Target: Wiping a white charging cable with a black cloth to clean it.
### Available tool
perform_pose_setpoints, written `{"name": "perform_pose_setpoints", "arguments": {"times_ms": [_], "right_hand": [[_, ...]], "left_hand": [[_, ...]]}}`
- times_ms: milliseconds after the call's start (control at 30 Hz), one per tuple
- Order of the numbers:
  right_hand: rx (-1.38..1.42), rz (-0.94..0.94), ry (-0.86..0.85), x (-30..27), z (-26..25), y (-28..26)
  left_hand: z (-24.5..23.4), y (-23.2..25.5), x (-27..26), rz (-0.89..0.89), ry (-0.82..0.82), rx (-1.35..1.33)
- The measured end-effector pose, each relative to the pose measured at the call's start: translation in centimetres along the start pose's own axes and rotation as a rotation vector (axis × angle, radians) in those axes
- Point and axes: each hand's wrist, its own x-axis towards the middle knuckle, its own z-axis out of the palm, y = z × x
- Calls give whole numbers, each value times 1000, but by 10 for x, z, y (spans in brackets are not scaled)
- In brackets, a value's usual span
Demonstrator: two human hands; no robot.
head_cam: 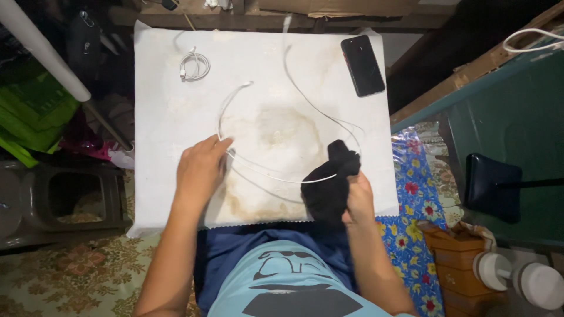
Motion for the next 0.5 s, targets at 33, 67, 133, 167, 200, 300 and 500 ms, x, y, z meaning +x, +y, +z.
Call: {"name": "perform_pose_setpoints", "arguments": {"times_ms": [33,67,133,167,200,300,500], "right_hand": [[0,-2,3,-4,8,0],[7,3,-15,-7,16,1],[14,8,-27,-13,23,5],[6,14,-14,-13,22,9],[-3,20,-1,-13,21,13],[27,44,-45,-15,20,23],[25,51,-106,-19,27,27]], "left_hand": [[4,5,-1,3,-1,-2],[9,10,-1,21,31,60],[17,23,-6,41,58,120],[20,30,-8,28,33,121],[23,37,-11,15,7,123],[34,63,-23,235,5,-153],[52,67,-29,351,-249,-228]]}}
